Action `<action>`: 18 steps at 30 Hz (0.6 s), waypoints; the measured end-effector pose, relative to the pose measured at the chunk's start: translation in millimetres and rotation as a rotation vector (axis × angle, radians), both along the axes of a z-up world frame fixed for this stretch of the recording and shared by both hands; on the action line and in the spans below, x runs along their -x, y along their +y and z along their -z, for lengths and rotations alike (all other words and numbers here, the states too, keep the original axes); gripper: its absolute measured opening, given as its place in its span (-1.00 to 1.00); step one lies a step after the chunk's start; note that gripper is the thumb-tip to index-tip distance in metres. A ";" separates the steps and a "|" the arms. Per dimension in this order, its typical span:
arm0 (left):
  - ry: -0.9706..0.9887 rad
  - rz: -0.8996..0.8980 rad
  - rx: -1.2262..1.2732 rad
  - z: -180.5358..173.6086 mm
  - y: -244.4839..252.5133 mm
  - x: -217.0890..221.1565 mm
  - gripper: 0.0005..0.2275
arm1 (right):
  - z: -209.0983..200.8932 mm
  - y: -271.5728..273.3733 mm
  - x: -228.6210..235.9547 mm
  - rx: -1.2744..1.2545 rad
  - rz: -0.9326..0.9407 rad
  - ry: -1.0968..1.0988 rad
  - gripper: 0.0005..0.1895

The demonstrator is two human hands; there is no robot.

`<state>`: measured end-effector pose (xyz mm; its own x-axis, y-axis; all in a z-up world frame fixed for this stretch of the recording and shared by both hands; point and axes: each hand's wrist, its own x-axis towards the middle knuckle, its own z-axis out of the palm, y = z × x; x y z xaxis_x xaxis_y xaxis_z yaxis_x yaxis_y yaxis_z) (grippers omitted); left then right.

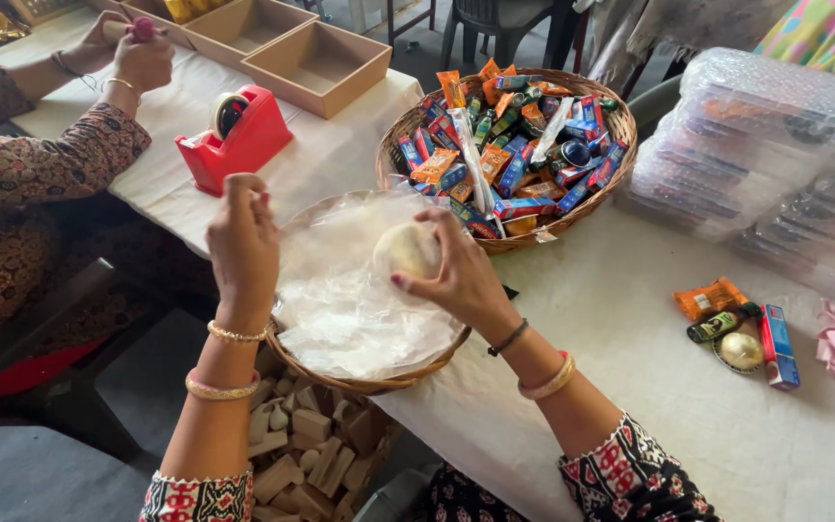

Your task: The recorder is packing various small items including chocolates and toiletries into plastic bags and boxes.

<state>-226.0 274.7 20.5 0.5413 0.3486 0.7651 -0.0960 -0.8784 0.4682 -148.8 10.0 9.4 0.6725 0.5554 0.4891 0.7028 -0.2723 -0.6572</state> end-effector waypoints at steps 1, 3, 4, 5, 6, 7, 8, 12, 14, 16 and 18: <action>0.000 0.001 -0.001 -2.1 -0.5 3.9 -0.98 | -0.7 -1.2 1.0 -0.001 0.001 0.000 -0.20; -0.177 -0.032 -0.040 -7.8 -1.4 10.1 -0.97 | -3.4 -3.6 1.8 -0.130 -0.008 0.140 -0.25; -0.180 -0.027 -0.042 -13.1 -6.2 15.1 -0.97 | -5.4 -3.0 3.2 -0.134 -0.004 0.138 -0.25; -0.231 -0.014 0.014 -18.6 -11.3 20.1 -0.96 | -7.4 -2.6 4.5 -0.136 -0.061 0.090 -0.25; -0.283 0.001 0.070 -24.5 -16.0 25.0 -0.95 | -9.8 -1.8 5.6 -0.138 -0.118 0.042 -0.24; -0.286 0.006 0.066 -25.9 -21.1 28.6 -0.95 | -8.1 -0.7 6.1 -0.142 -0.113 0.038 -0.24; -0.326 0.058 0.125 -27.0 -26.7 32.0 -0.94 | -6.1 -0.3 6.9 -0.023 -0.187 -0.116 -0.25; -0.409 0.207 0.240 -37.2 -66.9 47.2 -0.92 | -4.2 0.5 7.6 0.200 -0.179 -0.244 -0.38; -0.406 0.248 0.257 -44.7 -95.7 59.3 -0.93 | 16.6 -2.3 -16.8 0.014 -0.195 -0.018 -0.44; -0.398 0.305 0.280 -51.0 -126.1 68.4 -0.94 | 19.0 -23.4 -36.4 -0.178 -0.193 0.202 -0.46; -0.340 0.331 0.257 -53.9 -157.3 77.4 -0.95 | 7.1 -62.6 -46.1 -0.780 -0.442 0.734 -0.27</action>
<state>-303.4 117.4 74.4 0.3907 0.4000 0.8291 -0.5323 -0.6367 0.5580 -102.7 -52.5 2.3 0.7593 0.5322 0.3746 0.0156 0.5605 -0.8280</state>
